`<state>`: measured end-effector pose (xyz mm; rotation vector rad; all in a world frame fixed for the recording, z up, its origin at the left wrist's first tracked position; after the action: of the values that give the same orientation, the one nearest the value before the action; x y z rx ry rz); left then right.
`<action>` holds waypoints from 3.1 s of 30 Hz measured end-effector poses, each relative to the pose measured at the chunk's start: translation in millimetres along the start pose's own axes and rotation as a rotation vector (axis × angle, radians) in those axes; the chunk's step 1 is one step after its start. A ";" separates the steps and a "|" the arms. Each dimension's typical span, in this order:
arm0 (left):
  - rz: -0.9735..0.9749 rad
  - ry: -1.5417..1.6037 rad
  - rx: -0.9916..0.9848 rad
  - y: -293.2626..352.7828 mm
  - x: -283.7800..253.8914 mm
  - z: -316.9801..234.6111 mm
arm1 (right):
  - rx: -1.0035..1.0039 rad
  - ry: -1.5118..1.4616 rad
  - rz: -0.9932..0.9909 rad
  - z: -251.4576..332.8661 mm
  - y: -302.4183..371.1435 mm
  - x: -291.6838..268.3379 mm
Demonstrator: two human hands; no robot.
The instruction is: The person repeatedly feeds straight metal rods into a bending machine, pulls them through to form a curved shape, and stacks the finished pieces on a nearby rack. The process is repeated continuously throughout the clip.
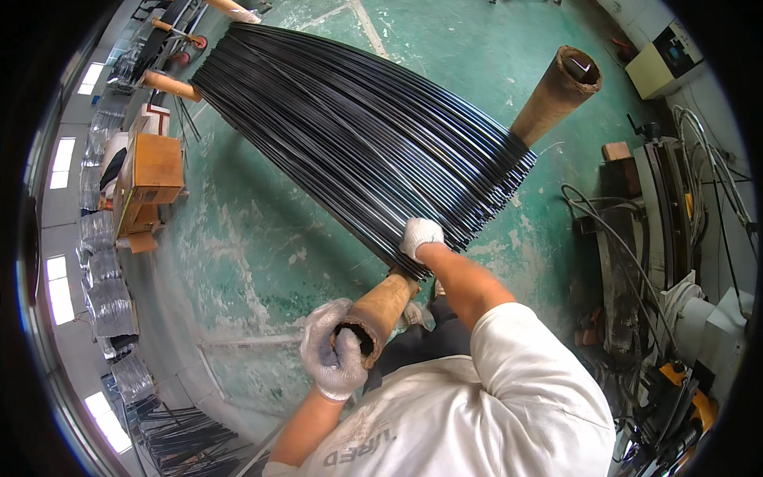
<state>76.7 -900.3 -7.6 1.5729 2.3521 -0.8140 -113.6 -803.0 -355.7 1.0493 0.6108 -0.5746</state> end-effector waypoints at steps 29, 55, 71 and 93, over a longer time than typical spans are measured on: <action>0.028 -0.165 0.541 55.6 -36.3 -67.2 | 0.309 -0.135 -0.041 -114.5 274.7 -35.4; 0.458 1.450 -1.319 274.1 279.3 0.3 | 0.823 0.032 -0.510 -359.8 814.5 145.4; 1.027 1.370 -0.836 283.8 475.7 -360.6 | -0.343 -2.697 -2.041 -571.0 906.3 252.1; 1.193 1.180 -0.811 161.9 815.7 -413.7 | 0.979 -1.661 -2.781 -738.3 1092.9 138.0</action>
<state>-60.2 15.1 -84.8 2.6409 1.1036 1.3804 602.9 272.1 -56.6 0.5133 0.2518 2.4375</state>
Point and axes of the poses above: each hand's wrist, its own y-axis away from the middle knuckle, its own x-axis out of the palm, z = x × y, the point moved 8 cm from there along -y, towards the middle knuckle, and after that the axes turned 4 degrees about y, right-handed, at the moved point
